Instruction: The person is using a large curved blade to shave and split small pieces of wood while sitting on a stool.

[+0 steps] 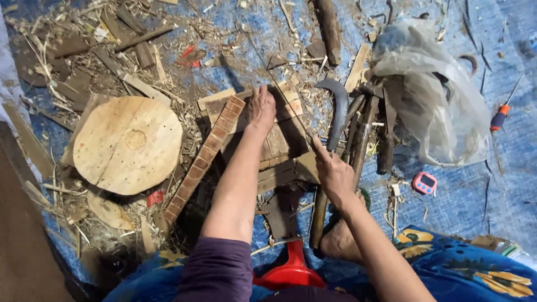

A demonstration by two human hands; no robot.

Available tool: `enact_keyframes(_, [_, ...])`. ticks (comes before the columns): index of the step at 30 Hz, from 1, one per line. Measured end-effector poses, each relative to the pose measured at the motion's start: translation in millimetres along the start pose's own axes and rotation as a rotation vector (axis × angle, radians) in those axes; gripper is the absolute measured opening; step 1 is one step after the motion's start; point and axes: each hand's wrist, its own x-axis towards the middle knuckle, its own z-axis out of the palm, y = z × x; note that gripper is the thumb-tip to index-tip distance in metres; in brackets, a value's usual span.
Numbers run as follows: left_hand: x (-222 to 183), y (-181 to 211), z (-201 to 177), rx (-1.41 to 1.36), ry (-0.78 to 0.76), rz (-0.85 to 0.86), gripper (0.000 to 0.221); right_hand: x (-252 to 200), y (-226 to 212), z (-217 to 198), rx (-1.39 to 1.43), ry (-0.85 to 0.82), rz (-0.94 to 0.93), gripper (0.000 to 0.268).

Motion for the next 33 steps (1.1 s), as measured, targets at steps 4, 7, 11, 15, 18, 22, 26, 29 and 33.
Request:
enact_keyframes(4, [-4, 7, -12, -0.039, 0.024, 0.029, 0.03, 29, -11, 20, -0.071, 0.053, -0.013, 0.059])
enact_keyframes(7, [-10, 19, -30, 0.059, 0.018, 0.059, 0.025, 66, -13, 38, -0.078, 0.176, -0.128, 0.068])
enact_keyframes(11, [-18, 28, -35, 0.019, 0.01, 0.015, 0.026, 26, -13, -1, -0.048, 0.163, -0.096, 0.064])
enact_keyframes(15, [-21, 25, -34, 0.125, 0.027, 0.063, 0.026, 11, -23, -21, -0.057, 0.106, -0.061, 0.062])
enact_keyframes(18, [-16, 23, -38, 0.055, 0.034, 0.071, 0.03, 61, -12, 38, -0.14, 0.183, -0.123, 0.066])
enact_keyframes(22, [-8, 5, -19, 0.081, 0.013, 0.088, 0.03, 47, -9, 29, -0.046, 0.012, -0.045, 0.066])
enact_keyframes(26, [-10, 10, -30, 0.15, 0.016, 0.155, 0.041, 6, 3, 15, -0.063, 0.045, -0.032, 0.067])
enact_keyframes(29, [-12, 2, -23, 0.18, 0.037, 0.206, 0.038, 29, -9, 20, -0.061, 0.079, -0.075, 0.067])
enact_keyframes(33, [-10, 6, -23, 0.191, 0.078, 0.209, 0.018, 80, -25, 38, -0.09, 0.092, -0.086, 0.062])
